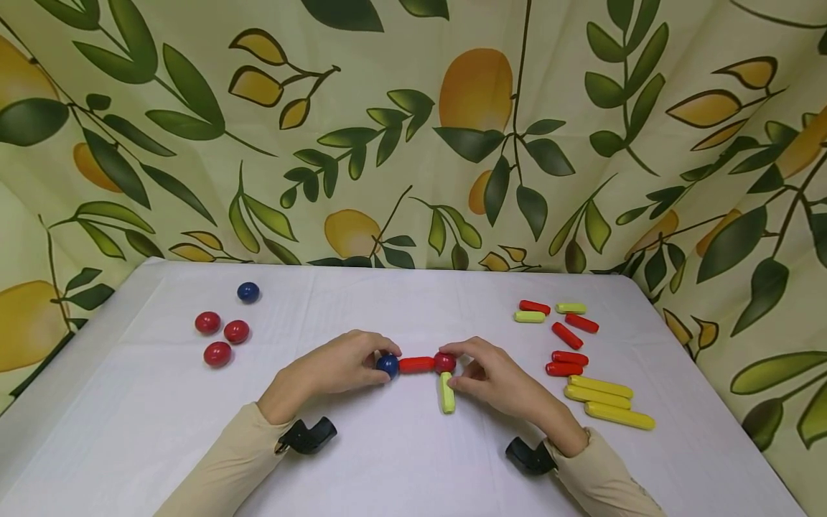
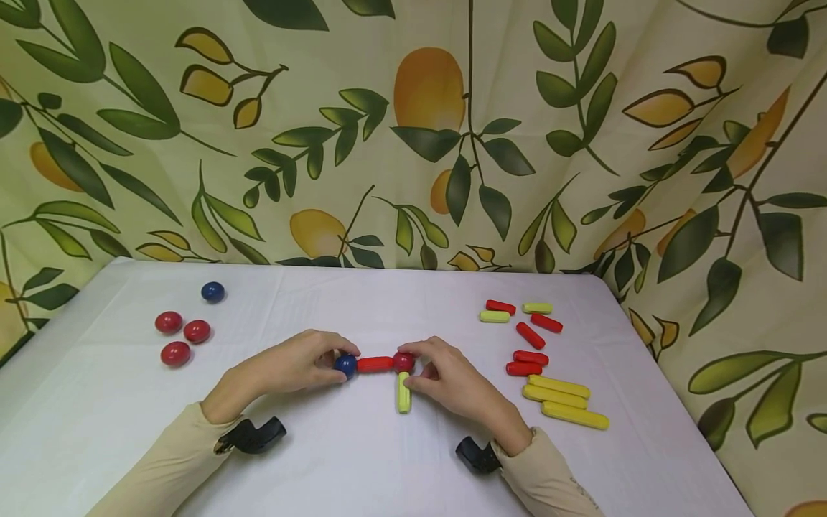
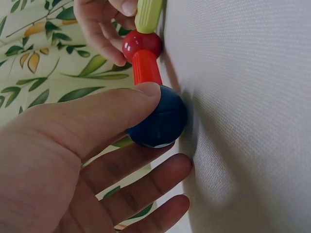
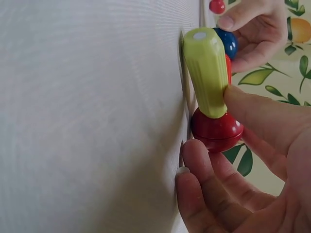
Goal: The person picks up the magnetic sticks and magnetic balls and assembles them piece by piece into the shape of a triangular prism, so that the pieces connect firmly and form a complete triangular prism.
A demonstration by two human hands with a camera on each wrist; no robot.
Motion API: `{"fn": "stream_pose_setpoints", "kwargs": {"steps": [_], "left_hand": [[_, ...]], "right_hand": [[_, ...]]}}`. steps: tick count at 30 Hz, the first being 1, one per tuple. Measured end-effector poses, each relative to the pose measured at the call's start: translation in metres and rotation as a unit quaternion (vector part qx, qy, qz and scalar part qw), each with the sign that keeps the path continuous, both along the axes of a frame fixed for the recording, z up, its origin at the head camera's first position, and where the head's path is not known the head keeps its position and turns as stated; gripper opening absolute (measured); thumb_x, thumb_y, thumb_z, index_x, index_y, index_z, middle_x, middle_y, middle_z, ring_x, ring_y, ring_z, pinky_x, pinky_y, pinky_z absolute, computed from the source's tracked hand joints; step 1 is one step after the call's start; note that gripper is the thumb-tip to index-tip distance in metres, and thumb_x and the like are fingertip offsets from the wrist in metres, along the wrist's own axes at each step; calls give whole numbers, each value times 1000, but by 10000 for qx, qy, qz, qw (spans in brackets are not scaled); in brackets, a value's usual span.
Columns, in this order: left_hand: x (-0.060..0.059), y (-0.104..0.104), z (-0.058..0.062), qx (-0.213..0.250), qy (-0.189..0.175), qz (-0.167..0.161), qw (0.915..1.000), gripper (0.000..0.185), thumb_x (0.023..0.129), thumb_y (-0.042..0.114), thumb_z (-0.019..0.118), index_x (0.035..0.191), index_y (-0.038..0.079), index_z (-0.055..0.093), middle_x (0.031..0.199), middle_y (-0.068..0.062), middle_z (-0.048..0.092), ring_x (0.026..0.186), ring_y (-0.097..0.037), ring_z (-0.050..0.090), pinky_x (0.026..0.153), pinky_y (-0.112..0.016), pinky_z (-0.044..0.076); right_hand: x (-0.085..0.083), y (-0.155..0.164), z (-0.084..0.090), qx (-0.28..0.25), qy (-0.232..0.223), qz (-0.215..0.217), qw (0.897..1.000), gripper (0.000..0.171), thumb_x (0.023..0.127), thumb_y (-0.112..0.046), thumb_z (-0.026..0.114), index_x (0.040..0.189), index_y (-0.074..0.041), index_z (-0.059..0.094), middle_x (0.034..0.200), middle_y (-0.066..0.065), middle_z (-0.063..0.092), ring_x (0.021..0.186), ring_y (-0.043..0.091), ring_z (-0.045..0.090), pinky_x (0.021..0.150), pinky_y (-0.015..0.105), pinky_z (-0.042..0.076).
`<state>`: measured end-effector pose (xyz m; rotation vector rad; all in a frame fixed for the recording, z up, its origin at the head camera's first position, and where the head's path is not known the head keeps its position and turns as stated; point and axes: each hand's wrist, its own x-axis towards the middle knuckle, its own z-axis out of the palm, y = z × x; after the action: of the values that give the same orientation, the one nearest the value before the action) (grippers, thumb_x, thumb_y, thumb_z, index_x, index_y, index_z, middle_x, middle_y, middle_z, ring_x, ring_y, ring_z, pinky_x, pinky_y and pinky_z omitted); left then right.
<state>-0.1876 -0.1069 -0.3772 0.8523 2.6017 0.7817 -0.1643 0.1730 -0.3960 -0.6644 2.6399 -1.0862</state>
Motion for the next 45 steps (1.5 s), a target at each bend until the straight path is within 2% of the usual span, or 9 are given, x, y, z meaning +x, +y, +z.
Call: {"fn": "stream_pose_setpoints", "kwargs": {"steps": [6,14,21,26,36,41,45], "left_hand": [[0,1,1,12,-40,51,10000,37,87,17,76,122,10,68,106,0,68,86,-13,57,77,-26,49],[-2,-2,3,-26,22,72,10000,36,88,17,75,122,9,68,100,2,68,83,-11,56,75,-24,48],[-4,-9,8,-24,67,253,9997,32,89,15,70,121,10,69,108,1,70,96,-15,59,86,-32,50],[-6,-15,13,17,100,411,9991,30,90,14,66,121,12,69,107,-1,70,95,-16,60,85,-33,51],[-10,-25,19,214,383,311,9986,29,93,16,68,121,11,68,111,-4,71,99,-21,61,86,-38,51],[-11,-27,21,273,414,363,9981,30,92,14,68,122,9,68,116,-6,70,104,-26,62,89,-44,52],[-11,-32,23,410,639,435,9962,32,93,15,68,124,8,67,119,-8,70,106,-29,62,92,-46,51]], "right_hand": [[1,0,0,-6,6,18,10000,47,89,-19,75,133,-18,59,116,4,60,85,12,56,74,18,52],[0,0,-1,-6,-19,20,10000,47,89,-21,75,133,-19,59,116,3,59,86,12,56,74,18,51],[0,-1,-2,-33,-84,30,10000,47,89,-22,74,133,-19,58,118,3,59,87,13,56,74,19,51],[0,-1,-2,-57,-98,14,9999,47,89,-22,75,133,-19,59,118,3,59,88,13,56,75,19,51],[0,1,-2,-82,-98,14,9999,48,89,-24,75,133,-19,58,116,3,59,86,14,56,73,19,50],[-1,0,-3,-106,-184,8,9998,48,89,-25,74,133,-18,57,114,2,58,86,14,56,72,19,49],[-1,-1,-3,-183,-284,-24,9994,48,89,-24,75,133,-17,57,112,3,58,85,15,55,71,19,49]]}}
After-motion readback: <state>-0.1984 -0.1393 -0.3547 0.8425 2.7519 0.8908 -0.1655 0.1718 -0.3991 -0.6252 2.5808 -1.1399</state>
